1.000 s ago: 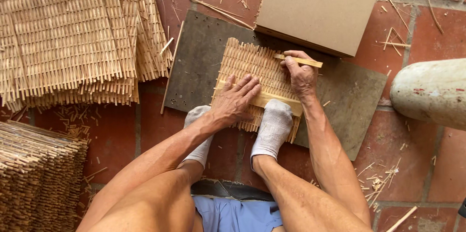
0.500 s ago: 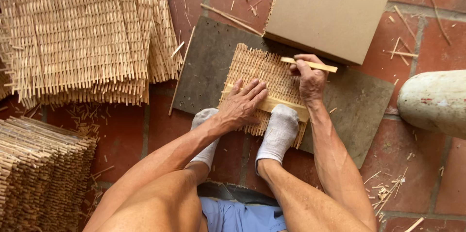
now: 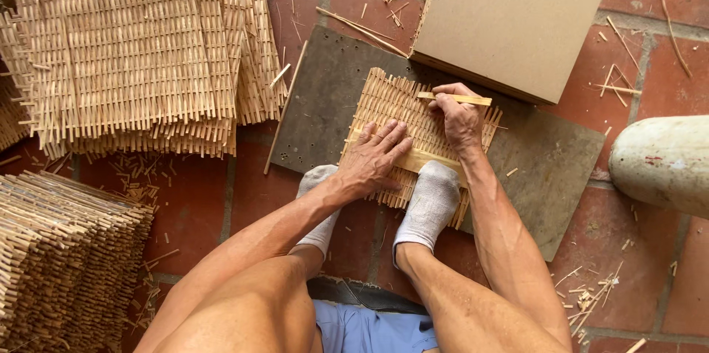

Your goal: The person sits on a tiled floor and assembles small woven bamboo mats by trimming edges, applying glue to cardboard, and adhering the mats to the cardboard. They use a wooden block and stick to trim the mat edges, a paint roller to apply glue, and their hands to press the mat onto the glued surface.

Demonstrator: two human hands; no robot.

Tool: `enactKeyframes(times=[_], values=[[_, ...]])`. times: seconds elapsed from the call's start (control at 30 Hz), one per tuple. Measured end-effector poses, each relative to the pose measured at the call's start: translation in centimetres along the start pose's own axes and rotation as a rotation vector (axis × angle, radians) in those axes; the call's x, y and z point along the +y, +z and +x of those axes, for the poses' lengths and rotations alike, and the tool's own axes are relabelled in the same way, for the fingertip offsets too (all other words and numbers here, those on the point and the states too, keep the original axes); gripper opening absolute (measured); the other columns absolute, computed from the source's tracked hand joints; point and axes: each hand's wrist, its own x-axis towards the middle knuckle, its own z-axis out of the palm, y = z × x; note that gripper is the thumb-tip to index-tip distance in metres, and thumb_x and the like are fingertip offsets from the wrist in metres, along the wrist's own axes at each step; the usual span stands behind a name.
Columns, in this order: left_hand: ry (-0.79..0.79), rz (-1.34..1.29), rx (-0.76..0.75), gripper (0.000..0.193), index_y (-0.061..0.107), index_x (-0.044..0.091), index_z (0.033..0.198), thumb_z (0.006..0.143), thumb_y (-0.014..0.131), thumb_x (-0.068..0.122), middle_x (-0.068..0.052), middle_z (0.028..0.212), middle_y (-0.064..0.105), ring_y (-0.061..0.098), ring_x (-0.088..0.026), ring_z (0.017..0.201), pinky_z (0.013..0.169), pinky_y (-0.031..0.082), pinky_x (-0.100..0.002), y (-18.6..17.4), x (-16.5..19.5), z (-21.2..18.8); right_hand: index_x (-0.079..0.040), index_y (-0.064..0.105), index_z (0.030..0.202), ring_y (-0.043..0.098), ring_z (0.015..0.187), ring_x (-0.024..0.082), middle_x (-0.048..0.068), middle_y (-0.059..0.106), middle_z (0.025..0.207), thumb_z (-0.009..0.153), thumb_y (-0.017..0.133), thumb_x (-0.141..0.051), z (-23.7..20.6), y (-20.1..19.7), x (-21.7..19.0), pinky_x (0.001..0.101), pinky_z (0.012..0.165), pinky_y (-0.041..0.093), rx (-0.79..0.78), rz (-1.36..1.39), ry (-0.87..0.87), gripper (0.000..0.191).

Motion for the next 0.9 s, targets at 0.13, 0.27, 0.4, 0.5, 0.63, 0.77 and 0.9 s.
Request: enactKeyframes(times=[0.13, 0.27, 0.4, 0.5, 0.63, 0.77, 0.9], values=[[0.006, 0.028, 0.060, 0.114, 0.034, 0.017, 0.157, 0.064, 0.086, 0.058, -0.019, 0.167, 0.022, 0.014, -0.034, 0.155, 0.126, 0.010, -0.052, -0.1, -0.2, -0.3, 0.001, 0.072, 0.106, 0.071, 0.071, 0.013, 0.008, 0.074, 0.083, 0.101, 0.061, -0.010, -0.2, 1.6, -0.2, 0.0268, 0.065, 0.063, 0.077, 0.243, -0.096, 0.017], [-0.030, 0.012, 0.061, 0.110, 0.037, 0.022, 0.154, 0.063, 0.087, 0.059, -0.017, 0.167, 0.022, 0.014, -0.036, 0.155, 0.126, 0.009, -0.054, -0.1, -0.2, -0.4, 0.001, 0.073, 0.108, 0.070, 0.070, 0.011, 0.009, 0.075, 0.085, 0.099, 0.065, -0.010, -0.1, 3.7, -0.2, 0.0253, 0.061, 0.059, 0.017, 0.164, -0.026, 0.017], [-0.064, 0.009, 0.021, 0.110, 0.039, 0.024, 0.153, 0.061, 0.089, 0.057, -0.015, 0.167, 0.022, 0.014, -0.035, 0.155, 0.127, 0.009, -0.054, -0.1, -0.1, -0.2, 0.001, 0.073, 0.107, 0.071, 0.069, 0.011, 0.009, 0.075, 0.085, 0.097, 0.063, -0.009, 0.2, 4.1, -0.2, 0.0254, 0.058, 0.061, 0.009, 0.123, -0.028, 0.018], [-0.040, -0.020, 0.084, 0.111, 0.040, 0.024, 0.153, 0.059, 0.089, 0.057, -0.016, 0.167, 0.024, 0.015, -0.036, 0.154, 0.126, 0.010, -0.053, 0.0, -0.1, -0.2, 0.003, 0.073, 0.107, 0.072, 0.071, 0.011, 0.010, 0.076, 0.086, 0.096, 0.060, -0.007, 0.7, 3.5, -0.4, 0.0245, 0.061, 0.061, -0.053, 0.121, -0.002, 0.019], [-0.066, -0.007, 0.031, 0.111, 0.041, 0.024, 0.153, 0.059, 0.090, 0.057, -0.014, 0.166, 0.024, 0.015, -0.035, 0.156, 0.126, 0.010, -0.054, 0.0, -0.3, -0.2, 0.004, 0.071, 0.103, 0.070, 0.067, 0.013, 0.011, 0.075, 0.083, 0.095, 0.060, -0.007, 1.0, 3.3, -0.6, 0.0262, 0.056, 0.059, -0.065, 0.165, 0.096, 0.017], [-0.045, 0.004, 0.066, 0.112, 0.041, 0.023, 0.153, 0.059, 0.089, 0.057, -0.017, 0.167, 0.023, 0.015, -0.036, 0.156, 0.126, 0.011, -0.054, 0.1, -0.4, -0.3, 0.002, 0.072, 0.106, 0.073, 0.072, 0.013, 0.010, 0.076, 0.084, 0.098, 0.060, -0.009, 0.5, 4.5, -0.5, 0.0269, 0.064, 0.064, 0.036, 0.177, -0.055, 0.018], [-0.044, 0.022, 0.067, 0.111, 0.041, 0.024, 0.153, 0.059, 0.089, 0.059, -0.022, 0.166, 0.021, 0.015, -0.037, 0.155, 0.126, 0.011, -0.054, 0.0, -0.2, -0.4, 0.001, 0.072, 0.110, 0.073, 0.079, 0.013, 0.010, 0.076, 0.092, 0.100, 0.064, -0.010, 0.4, 5.9, -0.5, 0.0265, 0.072, 0.064, -0.042, 0.226, -0.078, 0.017]])
